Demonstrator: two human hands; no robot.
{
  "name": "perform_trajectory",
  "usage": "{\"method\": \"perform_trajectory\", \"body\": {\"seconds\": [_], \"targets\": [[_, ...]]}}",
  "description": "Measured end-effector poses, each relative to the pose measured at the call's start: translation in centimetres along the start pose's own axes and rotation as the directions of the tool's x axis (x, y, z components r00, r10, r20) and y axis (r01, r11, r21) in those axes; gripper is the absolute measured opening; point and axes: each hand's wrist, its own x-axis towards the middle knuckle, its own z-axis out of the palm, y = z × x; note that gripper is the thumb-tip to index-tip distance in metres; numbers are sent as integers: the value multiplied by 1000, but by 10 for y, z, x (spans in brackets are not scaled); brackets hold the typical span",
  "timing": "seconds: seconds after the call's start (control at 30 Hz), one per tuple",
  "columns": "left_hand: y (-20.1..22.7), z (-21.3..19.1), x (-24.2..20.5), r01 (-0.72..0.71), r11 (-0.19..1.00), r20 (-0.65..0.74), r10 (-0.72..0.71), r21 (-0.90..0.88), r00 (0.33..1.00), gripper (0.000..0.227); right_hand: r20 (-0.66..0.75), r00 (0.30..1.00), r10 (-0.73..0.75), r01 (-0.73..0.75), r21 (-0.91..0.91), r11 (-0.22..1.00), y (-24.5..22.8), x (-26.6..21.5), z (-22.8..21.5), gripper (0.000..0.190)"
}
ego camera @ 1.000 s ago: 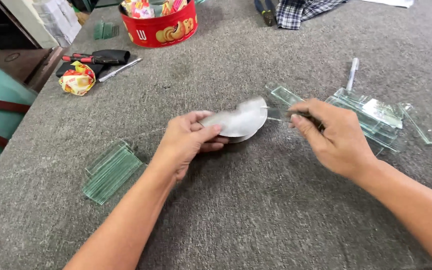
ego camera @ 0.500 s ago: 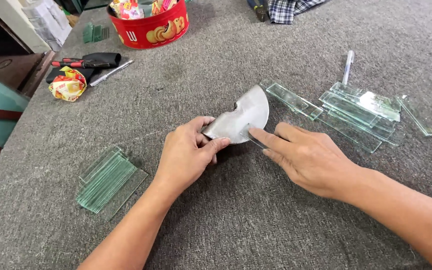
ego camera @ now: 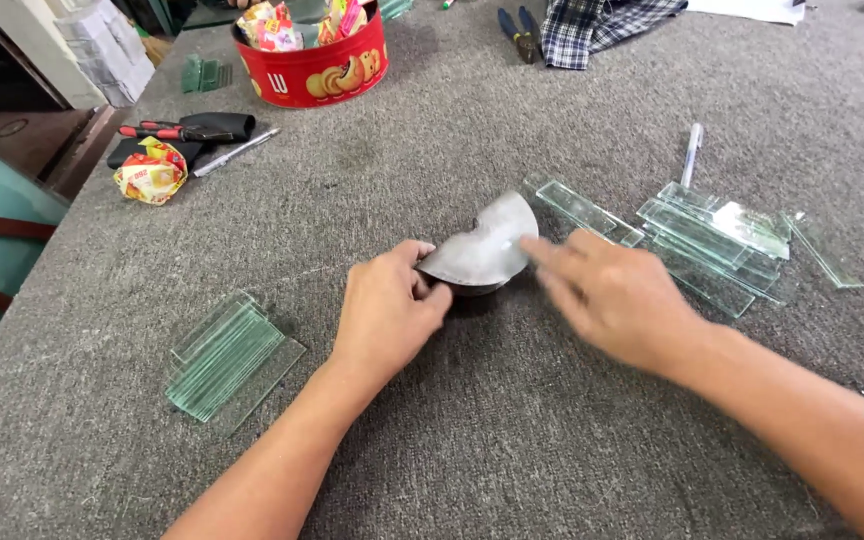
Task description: Smoothing the sharp edges of small rectangular glass pieces using a handheld abrasive stone on a workshop table.
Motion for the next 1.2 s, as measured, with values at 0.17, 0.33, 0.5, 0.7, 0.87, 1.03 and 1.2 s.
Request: {"method": "perform_trajectory", "body": {"seconds": [0.17, 0.33, 0.5, 0.7, 0.87, 1.03, 1.2], "targets": [[-21, 8, 16, 6, 996, -80, -13, -87, 997, 34, -9, 998, -64, 64, 43, 997, -14, 8, -2, 38], [-5, 20, 6, -167, 970, -162, 139, -175, 977, 22, -113, 985, -129, 148, 171, 974, -14, -1, -4, 27], [-34, 34, 20, -348, 930, -61, 343, -120, 937, 26, -198, 979, -57, 95, 188, 978, 8, -3, 13, 28], [11, -5, -3, -134, 971, 221, 177, -198, 959, 25, -146, 988, 50, -37, 94, 995, 11, 2, 21, 40], [-5, 10, 1, -287, 948, 137, 305, -135, 943, 39, -124, 992, 3, -17, -113, 993, 10, -5, 21, 51], [-7, 11, 3, -312, 947, 108, 318, -74, 942, 46, -104, 988, 118, -123, -45, 991, 23, -5, 31, 54], [-5, 12, 4, -261, 965, 126, 263, -29, 957, 39, -111, 988, 109, -105, 46, 993, 17, 4, 25, 46]]}}
